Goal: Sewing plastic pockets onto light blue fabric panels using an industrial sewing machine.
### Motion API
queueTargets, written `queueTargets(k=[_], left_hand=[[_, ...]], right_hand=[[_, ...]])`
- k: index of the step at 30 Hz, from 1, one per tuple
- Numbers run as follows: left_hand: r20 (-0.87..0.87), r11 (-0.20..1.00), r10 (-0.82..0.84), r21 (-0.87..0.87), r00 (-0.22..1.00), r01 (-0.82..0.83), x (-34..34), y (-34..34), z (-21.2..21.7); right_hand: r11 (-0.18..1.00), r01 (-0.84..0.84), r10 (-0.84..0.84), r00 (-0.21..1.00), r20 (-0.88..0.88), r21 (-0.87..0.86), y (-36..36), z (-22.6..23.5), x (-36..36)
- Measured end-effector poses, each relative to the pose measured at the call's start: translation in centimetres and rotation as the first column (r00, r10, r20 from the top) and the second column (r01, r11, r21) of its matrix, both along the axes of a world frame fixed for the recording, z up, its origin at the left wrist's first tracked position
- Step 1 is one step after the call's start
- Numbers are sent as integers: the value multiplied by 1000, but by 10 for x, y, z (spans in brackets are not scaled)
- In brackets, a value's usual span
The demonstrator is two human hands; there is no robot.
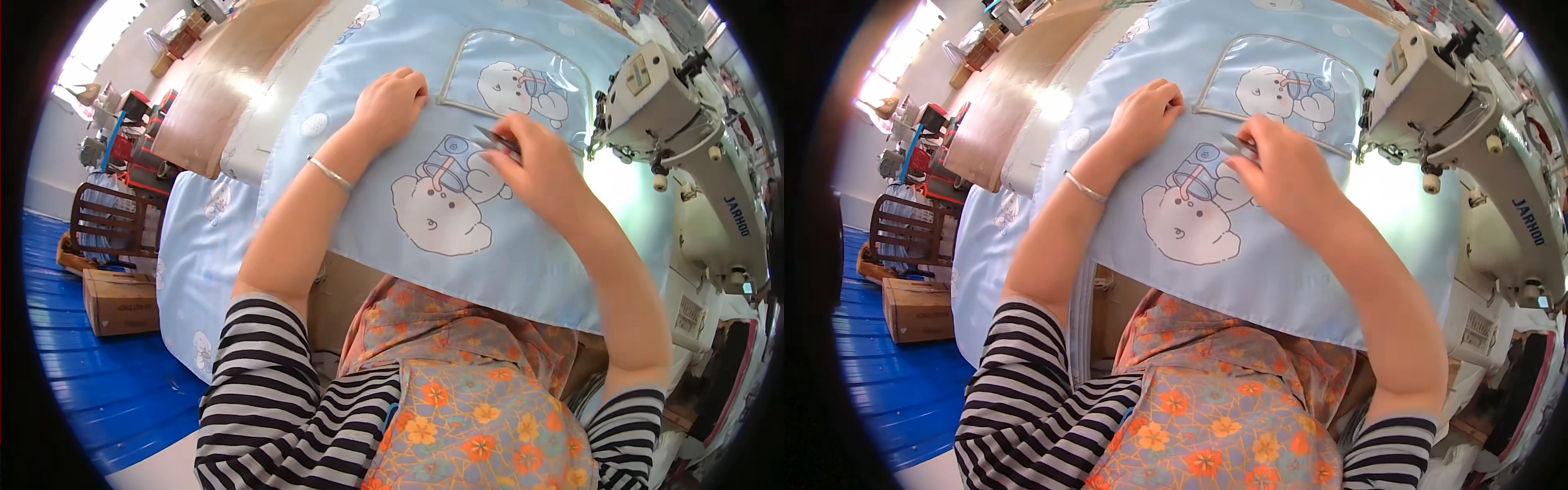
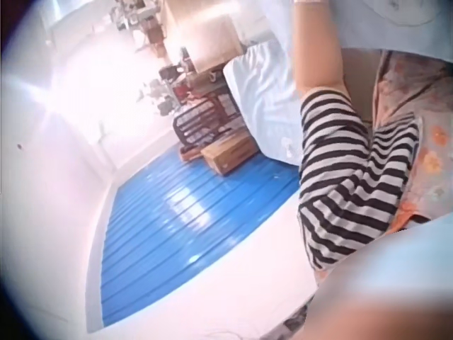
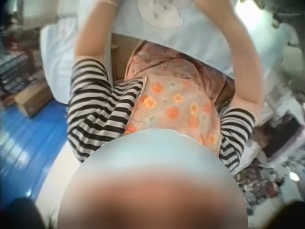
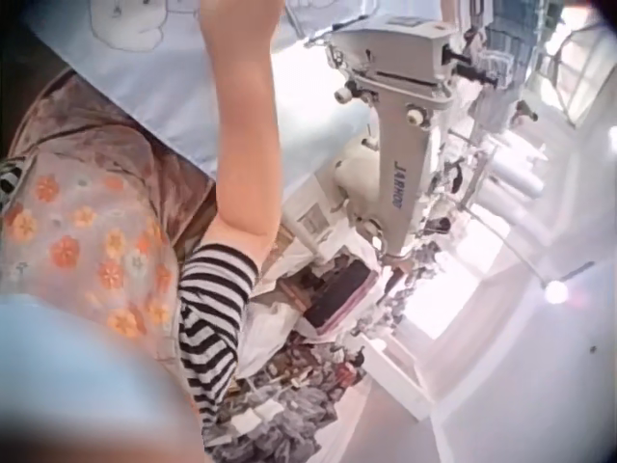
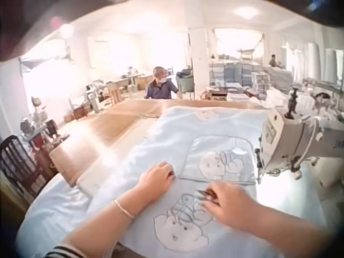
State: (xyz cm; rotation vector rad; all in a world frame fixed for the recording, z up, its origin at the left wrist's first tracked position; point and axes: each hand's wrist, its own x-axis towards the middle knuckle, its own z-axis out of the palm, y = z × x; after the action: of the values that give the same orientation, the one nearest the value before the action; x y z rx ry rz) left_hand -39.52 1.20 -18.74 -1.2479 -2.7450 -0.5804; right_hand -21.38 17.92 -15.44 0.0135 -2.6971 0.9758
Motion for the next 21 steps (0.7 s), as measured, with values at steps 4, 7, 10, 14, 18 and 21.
queueTargets(k=[4,7,10,14,18,21], left_hand=[[-52,965,-55,253,997,66,2,-2,-8],[-84,942,-90,315,992,112,5,0,-10],[-161,910,-125,374,979,178,3,6,-13],[-111,880,-12,471,994,63,0,-8,-9],[-217,869,-76,464,973,171,32,-18,-8],[411,897,-424,69,807,436,124,-12,26]], right_hand=[[993,47,-40,997,-64,107,-8,-13,-60],[984,50,-36,996,-83,169,-9,-25,-82],[985,54,-41,996,-77,162,-3,-26,-83],[995,47,-47,999,-4,85,-4,-9,-28],[989,101,-103,994,21,113,11,4,57],[940,338,-340,939,54,52,51,-20,129]])
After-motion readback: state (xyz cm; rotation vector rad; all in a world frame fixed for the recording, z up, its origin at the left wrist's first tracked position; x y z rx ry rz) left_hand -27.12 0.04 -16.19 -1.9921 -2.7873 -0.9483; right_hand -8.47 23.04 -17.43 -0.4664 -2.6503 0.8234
